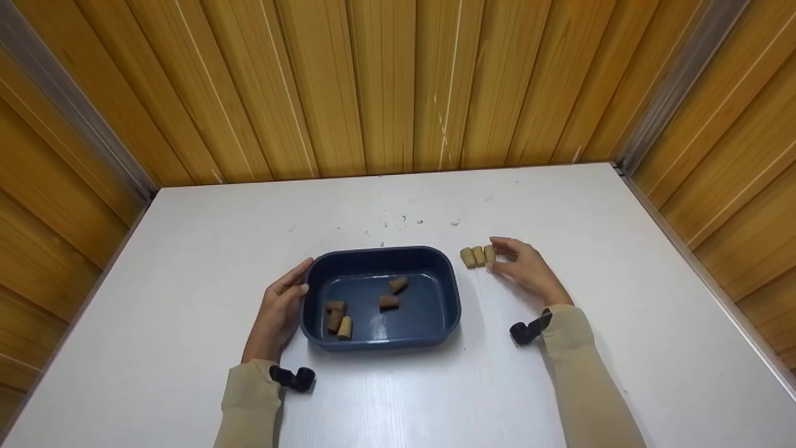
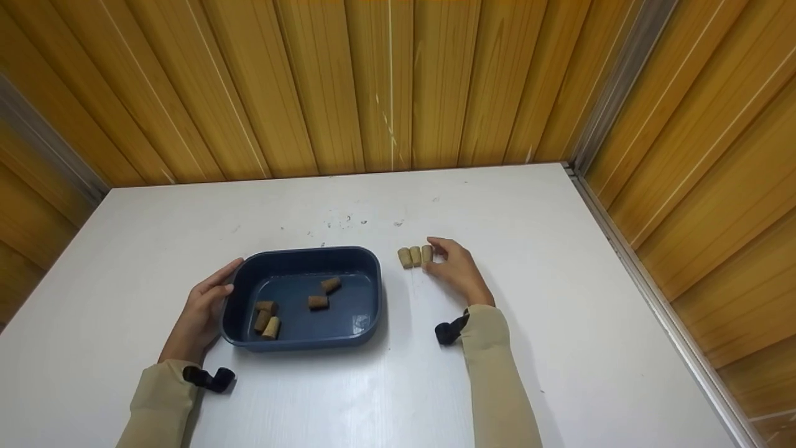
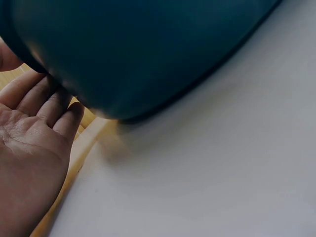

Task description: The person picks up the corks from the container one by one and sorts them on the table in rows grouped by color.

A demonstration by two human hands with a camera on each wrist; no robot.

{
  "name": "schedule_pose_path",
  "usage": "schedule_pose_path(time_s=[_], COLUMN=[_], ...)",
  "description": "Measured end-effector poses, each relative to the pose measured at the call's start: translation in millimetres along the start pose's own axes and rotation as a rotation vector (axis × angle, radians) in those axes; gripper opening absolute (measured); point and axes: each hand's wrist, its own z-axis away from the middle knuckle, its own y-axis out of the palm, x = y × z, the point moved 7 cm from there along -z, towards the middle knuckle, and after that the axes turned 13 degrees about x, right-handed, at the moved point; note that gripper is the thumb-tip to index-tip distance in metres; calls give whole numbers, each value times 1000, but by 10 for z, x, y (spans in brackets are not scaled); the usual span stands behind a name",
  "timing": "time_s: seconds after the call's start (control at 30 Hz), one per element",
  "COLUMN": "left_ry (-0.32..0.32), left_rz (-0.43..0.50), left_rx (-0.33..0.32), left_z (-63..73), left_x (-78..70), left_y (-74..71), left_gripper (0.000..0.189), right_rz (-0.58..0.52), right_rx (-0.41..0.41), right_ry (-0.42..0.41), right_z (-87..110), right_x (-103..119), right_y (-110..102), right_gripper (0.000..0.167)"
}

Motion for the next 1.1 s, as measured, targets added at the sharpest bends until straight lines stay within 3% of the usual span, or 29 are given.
schedule_pose_path(time_s=[0.3, 0.63, 1.1], left_ry=[6, -12, -12], left_rz=[16, -7, 7], left_rx=[1, -16, -16], left_z=[18, 3, 2], left_x=[-4, -2, 16], left_y=[0, -3, -6], left_gripper=[54, 55, 54], right_rz=[79, 171, 316], right_rx=[35, 41, 234], right_ry=[-12, -160, -263], right_z=[18, 12, -35], right_x=[186, 647, 1397], right_y=[-69, -169, 86], right_gripper=[57, 43, 37])
